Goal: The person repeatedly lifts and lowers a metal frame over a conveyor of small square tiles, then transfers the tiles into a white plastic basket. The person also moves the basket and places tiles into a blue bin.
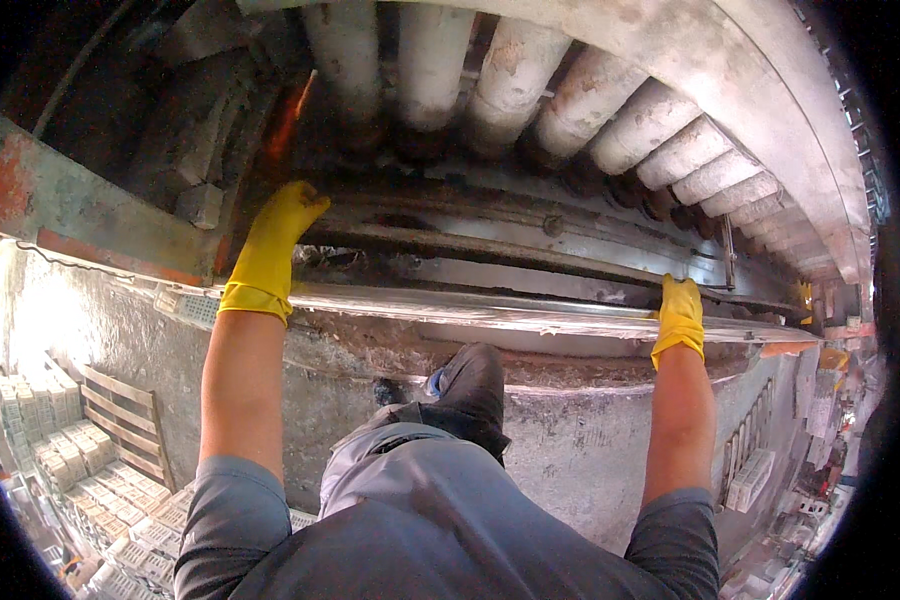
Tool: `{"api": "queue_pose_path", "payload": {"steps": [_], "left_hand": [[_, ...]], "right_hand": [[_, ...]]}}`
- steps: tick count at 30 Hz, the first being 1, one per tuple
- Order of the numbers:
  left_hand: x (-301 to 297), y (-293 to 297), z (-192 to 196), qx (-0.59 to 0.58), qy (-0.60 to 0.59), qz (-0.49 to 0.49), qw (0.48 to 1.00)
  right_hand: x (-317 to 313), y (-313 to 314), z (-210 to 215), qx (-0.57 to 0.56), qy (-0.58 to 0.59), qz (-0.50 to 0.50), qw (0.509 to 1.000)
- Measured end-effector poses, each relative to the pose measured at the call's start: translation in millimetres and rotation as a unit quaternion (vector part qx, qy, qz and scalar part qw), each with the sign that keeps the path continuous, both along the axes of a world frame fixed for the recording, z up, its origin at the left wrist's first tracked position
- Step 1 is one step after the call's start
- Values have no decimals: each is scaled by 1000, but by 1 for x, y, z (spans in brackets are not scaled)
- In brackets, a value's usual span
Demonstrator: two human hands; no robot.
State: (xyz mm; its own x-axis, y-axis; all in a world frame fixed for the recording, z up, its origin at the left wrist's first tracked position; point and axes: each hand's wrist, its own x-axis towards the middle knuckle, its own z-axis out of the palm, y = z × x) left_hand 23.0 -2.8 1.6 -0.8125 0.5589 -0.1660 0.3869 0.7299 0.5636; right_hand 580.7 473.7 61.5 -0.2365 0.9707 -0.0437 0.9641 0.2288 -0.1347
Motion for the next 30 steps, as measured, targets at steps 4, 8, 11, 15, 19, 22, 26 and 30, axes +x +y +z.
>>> {"api": "queue_pose_path", "payload": {"steps": [4,8,11,15,19,22,26,30], "left_hand": [[-1,1,-1,11,-15,3,1000],[-4,7,-5,3,-13,1,1000],[-22,-11,-39,8,-17,16,1000],[-13,2,-21,5,-23,4,1000],[-11,1,-17,6,-15,5,1000],[-6,2,-9,2,-20,9,1000],[0,3,-1,1,-18,11,1000],[-2,3,-3,-15,-10,16,1000]], "right_hand": [[-11,-14,11,4,81,-73,994],[-4,-9,8,-15,94,-89,991],[-41,-44,40,-67,135,-106,983],[-44,-56,57,-55,99,-105,988],[-19,-23,21,20,27,-70,997],[-20,-16,14,25,13,-76,997],[-15,-15,11,33,22,-66,997],[-24,-29,24,18,28,-63,997]]}}
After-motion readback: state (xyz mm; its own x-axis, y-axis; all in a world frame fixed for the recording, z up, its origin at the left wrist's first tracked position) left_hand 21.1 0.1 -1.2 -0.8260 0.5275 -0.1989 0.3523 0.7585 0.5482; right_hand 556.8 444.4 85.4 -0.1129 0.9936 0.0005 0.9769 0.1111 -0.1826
